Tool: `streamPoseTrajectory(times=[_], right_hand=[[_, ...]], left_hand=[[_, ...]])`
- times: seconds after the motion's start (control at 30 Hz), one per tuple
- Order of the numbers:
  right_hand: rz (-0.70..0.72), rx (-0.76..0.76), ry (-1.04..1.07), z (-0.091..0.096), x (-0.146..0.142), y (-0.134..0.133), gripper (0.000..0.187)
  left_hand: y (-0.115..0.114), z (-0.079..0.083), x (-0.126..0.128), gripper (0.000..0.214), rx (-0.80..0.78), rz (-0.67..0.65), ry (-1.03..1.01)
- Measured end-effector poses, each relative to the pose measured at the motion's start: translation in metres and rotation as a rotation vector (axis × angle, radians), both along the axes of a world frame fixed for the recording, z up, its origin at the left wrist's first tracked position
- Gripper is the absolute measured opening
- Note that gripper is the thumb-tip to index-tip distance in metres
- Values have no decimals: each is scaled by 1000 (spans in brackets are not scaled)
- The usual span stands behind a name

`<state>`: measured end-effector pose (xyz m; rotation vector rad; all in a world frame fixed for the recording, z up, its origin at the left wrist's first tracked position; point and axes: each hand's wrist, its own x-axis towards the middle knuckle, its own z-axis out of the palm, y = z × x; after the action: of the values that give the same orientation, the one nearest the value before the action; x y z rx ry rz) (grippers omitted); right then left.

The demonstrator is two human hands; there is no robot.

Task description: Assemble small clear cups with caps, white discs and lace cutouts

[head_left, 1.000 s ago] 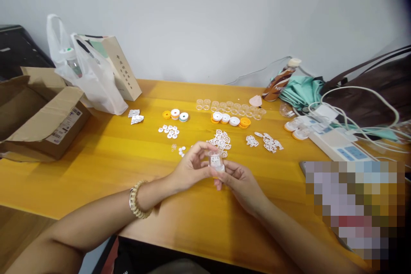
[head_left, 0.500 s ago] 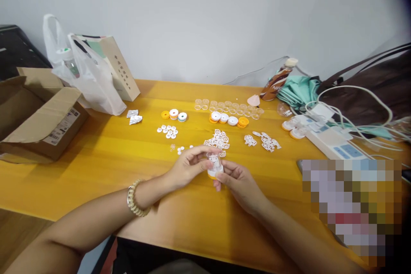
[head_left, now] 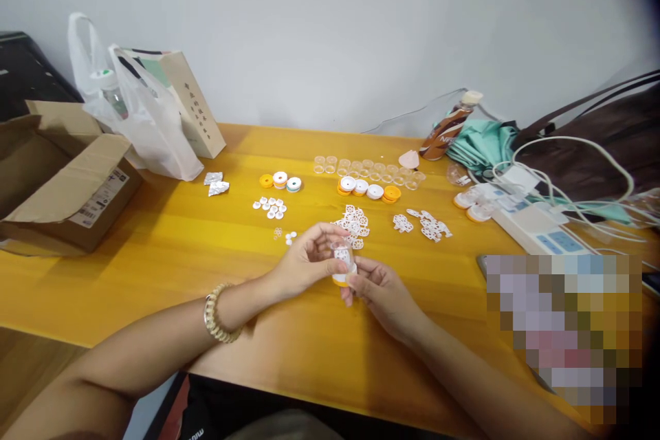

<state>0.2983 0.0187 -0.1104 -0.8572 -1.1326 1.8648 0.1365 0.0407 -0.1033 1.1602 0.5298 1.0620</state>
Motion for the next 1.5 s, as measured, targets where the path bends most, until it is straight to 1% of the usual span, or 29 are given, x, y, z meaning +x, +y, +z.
streamPoseTrajectory(times=[0.13, 0.2, 0.23, 0.27, 0.33, 0.4, 0.43, 0.5, 0.57, 0.6, 0.63, 0.7, 0.77, 0.8, 0.9, 0.97, 1.0, 1.03, 1.1, 1.17, 1.2, 1.27, 1.37, 1.43, 1.5], right_hand=[[-19, -76, 50, 1, -2, -3, 26], [-19, -59, 36, 3, -2, -3, 27], [-19, -33, 15, 3, -1, -2, 26], [-19, -2, -12, 4, 0, -1, 25], [-21, 46, -60, 4, 1, 0, 23], [-19, 41, -64, 4, 1, -1, 22], [-18, 19, -41, 4, 0, -1, 22], [-13, -49, 33, 3, -1, -3, 24], [-4, -93, 89, 3, -2, -4, 25], [-2, -90, 95, 3, -2, -4, 26], [-4, -69, 81, 4, -1, -3, 25], [-13, 1, 16, 5, 0, -2, 22], [-7, 49, -38, 7, 1, -1, 21], [3, 44, -36, 7, 1, -2, 21], [34, -52, 74, 6, 0, -5, 25], [38, -105, 127, 5, -2, -6, 29], [29, -103, 119, 4, -2, -6, 28], [12, -80, 87, 4, -2, -5, 27], [-37, 13, -18, 5, -1, -2, 22], [-70, 97, -105, 5, 0, 0, 22], [-65, 112, -116, 4, -1, -1, 23], [-20, 79, -54, 3, -2, -3, 23], [66, -17, 100, 1, -3, -6, 31], [70, -1, 98, 2, -2, -6, 29], [35, 65, 34, 4, 0, -4, 21]], left_hand=[[0, 1, -2, 45, -25, -155, -50], [0, 2, -4, 49, -27, -210, -39], [0, 2, -5, 51, -19, -205, -20], [1, 2, -5, 52, -3, -172, 1], [1, 1, -3, 51, 26, -71, 26], [1, 1, -1, 46, 6, -27, 12], [1, 1, -1, 42, -25, -41, -10], [0, 2, 0, 36, -87, -108, -65], [-1, 3, -1, 37, -124, -194, -93], [-1, 4, -2, 39, -127, -216, -93], [0, 4, -2, 41, -119, -212, -82], [1, 3, -2, 43, -81, -127, -46], [1, 1, -2, 40, -49, -46, -19], [1, 1, -2, 38, -48, -43, -8], [-1, 3, -3, 31, -81, -134, -18], [-1, 5, -4, 36, -93, -199, -28], [-1, 5, -4, 39, -88, -215, -27], [-1, 5, -4, 42, -76, -206, -19], [-1, 4, -3, 41, -39, -118, 13], [0, 4, -3, 32, -13, -27, 45], [0, 4, -3, 28, -9, -15, 54], [-1, 6, -4, 26, -5, -67, 47], [-2, 11, -9, 33, 12, -203, 35], [-2, 14, -12, 39, 39, -255, 74], [-2, 14, -13, 44, 103, -223, 128]])
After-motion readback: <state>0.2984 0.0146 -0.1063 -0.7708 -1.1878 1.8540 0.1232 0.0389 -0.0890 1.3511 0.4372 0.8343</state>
